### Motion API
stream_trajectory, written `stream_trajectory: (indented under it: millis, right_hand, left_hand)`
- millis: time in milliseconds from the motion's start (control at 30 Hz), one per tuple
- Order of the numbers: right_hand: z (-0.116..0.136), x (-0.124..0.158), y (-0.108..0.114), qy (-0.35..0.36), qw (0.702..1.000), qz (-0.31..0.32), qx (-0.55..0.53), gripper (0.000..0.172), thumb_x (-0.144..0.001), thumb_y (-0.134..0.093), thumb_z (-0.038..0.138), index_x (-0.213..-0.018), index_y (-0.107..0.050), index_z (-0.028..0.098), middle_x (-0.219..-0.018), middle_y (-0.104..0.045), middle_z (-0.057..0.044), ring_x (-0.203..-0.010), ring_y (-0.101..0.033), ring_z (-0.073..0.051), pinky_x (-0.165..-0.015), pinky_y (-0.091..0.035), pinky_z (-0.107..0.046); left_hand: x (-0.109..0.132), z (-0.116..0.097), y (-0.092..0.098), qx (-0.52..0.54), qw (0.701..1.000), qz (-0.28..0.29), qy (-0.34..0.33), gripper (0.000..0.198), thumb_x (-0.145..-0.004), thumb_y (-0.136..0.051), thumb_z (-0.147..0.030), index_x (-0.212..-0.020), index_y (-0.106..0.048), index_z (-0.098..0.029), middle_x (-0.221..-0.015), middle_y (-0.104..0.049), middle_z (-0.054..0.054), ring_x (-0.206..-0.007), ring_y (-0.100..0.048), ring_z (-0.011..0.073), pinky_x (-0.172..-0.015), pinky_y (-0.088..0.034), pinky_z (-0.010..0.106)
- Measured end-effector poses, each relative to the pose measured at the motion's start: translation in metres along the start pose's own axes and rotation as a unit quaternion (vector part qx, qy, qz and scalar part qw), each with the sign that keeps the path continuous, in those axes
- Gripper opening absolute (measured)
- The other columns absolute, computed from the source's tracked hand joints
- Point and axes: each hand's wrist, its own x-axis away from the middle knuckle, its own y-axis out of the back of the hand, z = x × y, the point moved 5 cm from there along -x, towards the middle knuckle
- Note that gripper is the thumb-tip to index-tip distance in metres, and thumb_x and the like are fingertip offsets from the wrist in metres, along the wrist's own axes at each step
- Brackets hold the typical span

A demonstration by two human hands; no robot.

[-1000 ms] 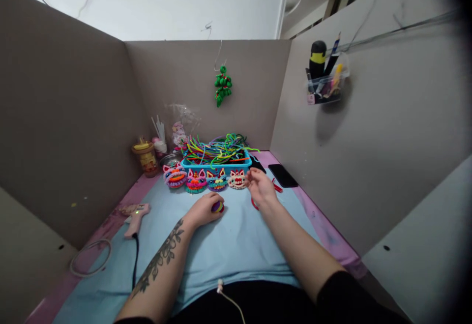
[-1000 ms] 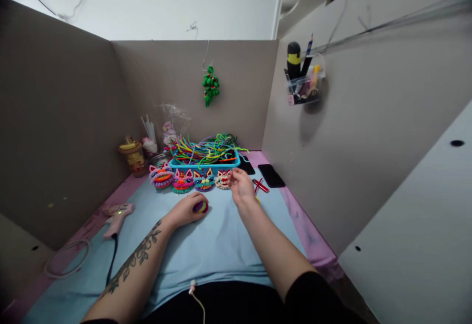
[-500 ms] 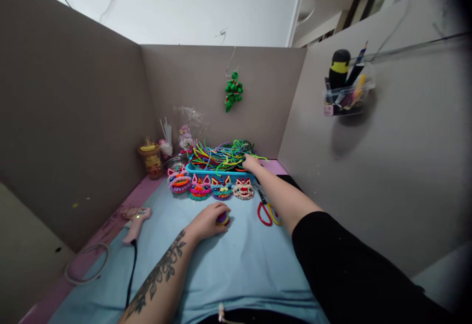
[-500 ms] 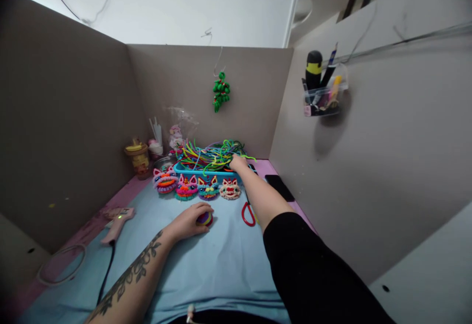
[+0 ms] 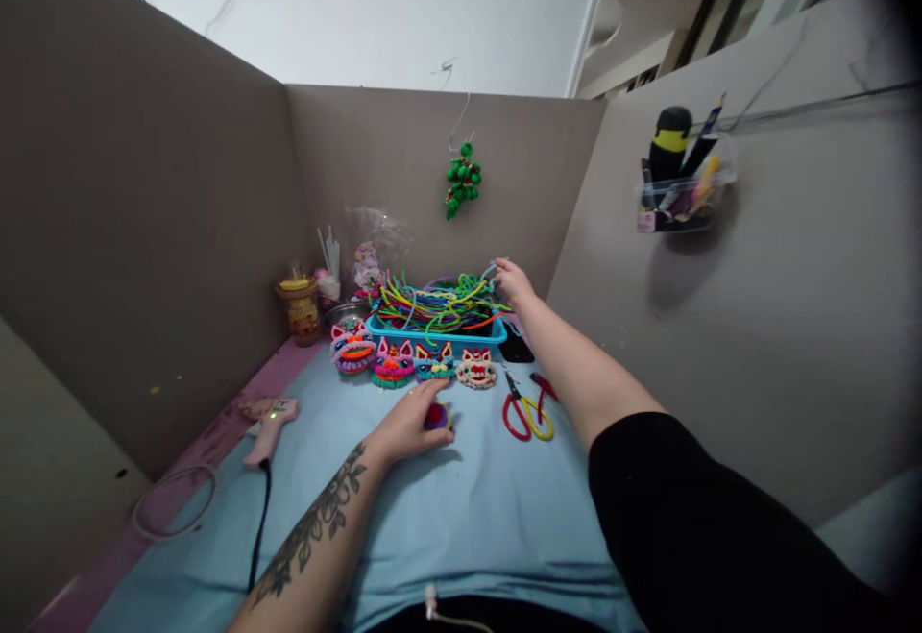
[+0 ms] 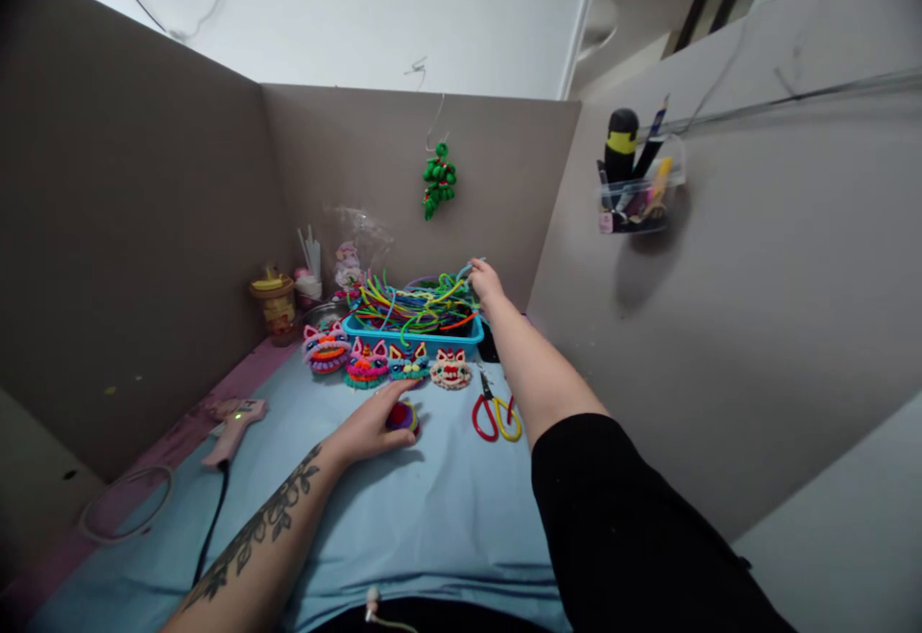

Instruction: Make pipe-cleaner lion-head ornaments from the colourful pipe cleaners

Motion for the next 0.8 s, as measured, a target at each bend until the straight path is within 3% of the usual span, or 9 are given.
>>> stream_trajectory:
  millis: [200,333,433,600,700,733,800]
  right_hand:
    - [0.022,0.006,0.015,-0.012,0.998,0.044,-0.034,0.053,-0.071,-0.046,0.018,-0.123,-0.051,0.022,-0.12,-0.059,-0.006,-0.092,-0.06,-0.015,-0.076,-0.047,-0.027]
    - [0.006,0.022,0.012,-0.072,0.99,0.085,0.083,0.029,-0.058,-0.059,0.009,-0.083,-0.072,0.016,-0.085,-0.07,-0.006,-0.083,-0.061,-0.019,-0.077,-0.045,-0.027]
    - [-0.003,0.03,0.01,-0.087,0.989,0.085,0.078,0.02,-0.053,-0.059,0.003,-0.064,-0.071,0.014,-0.067,-0.068,-0.004,-0.071,-0.06,-0.017,-0.074,-0.045,-0.027]
    - [0.009,0.03,0.012,-0.091,0.994,0.067,-0.005,0.022,-0.058,-0.052,0.007,-0.071,-0.069,0.014,-0.067,-0.068,-0.002,-0.053,-0.055,-0.01,-0.06,-0.048,-0.025]
    - [0.025,0.038,0.014,-0.081,0.991,0.077,-0.069,0.021,-0.063,-0.051,0.01,-0.075,-0.067,0.015,-0.075,-0.07,-0.003,-0.059,-0.059,-0.011,-0.061,-0.05,-0.025]
    - [0.03,0.044,0.013,-0.077,0.988,0.092,-0.1,0.019,-0.065,-0.051,0.011,-0.076,-0.066,0.016,-0.078,-0.071,-0.004,-0.062,-0.061,-0.012,-0.063,-0.051,-0.026]
    - [0.042,0.062,0.003,-0.074,0.951,0.18,-0.239,0.019,-0.067,-0.055,0.013,-0.082,-0.067,0.015,-0.086,-0.071,-0.006,-0.072,-0.064,-0.014,-0.069,-0.052,-0.029]
  left_hand:
    - [-0.001,0.001,0.004,0.001,0.998,-0.061,-0.003,0.066,-0.073,-0.065,-0.034,-0.133,-0.042,-0.022,-0.132,-0.047,0.013,-0.121,-0.045,0.0281,-0.102,-0.036,0.043]
    - [-0.001,0.006,0.005,-0.029,0.995,-0.1,0.003,0.056,-0.077,-0.059,-0.031,-0.13,-0.044,-0.021,-0.129,-0.05,0.012,-0.118,-0.048,0.026,-0.101,-0.037,0.042]
    - [-0.002,0.011,0.006,-0.052,0.99,-0.126,0.021,0.05,-0.08,-0.056,-0.032,-0.127,-0.046,-0.019,-0.128,-0.052,0.012,-0.118,-0.048,0.0256,-0.101,-0.037,0.042]
    - [0.0,0.021,0.016,-0.049,0.973,-0.213,0.067,0.038,-0.083,-0.052,-0.034,-0.118,-0.054,-0.019,-0.118,-0.059,0.011,-0.111,-0.054,0.0247,-0.095,-0.042,0.041]
    - [0.0,0.024,0.02,-0.025,0.963,-0.254,0.084,0.032,-0.082,-0.053,-0.034,-0.11,-0.058,-0.02,-0.109,-0.063,0.01,-0.101,-0.059,0.0234,-0.088,-0.045,0.038]
    - [0.0,0.024,0.021,-0.016,0.96,-0.264,0.087,0.03,-0.082,-0.053,-0.033,-0.108,-0.06,-0.02,-0.106,-0.064,0.009,-0.098,-0.06,0.0228,-0.085,-0.046,0.037]
    - [0.0,0.023,0.022,0.0,0.956,-0.279,0.088,0.026,-0.082,-0.053,-0.033,-0.103,-0.062,-0.02,-0.1,-0.066,0.008,-0.092,-0.061,0.0216,-0.079,-0.047,0.035]
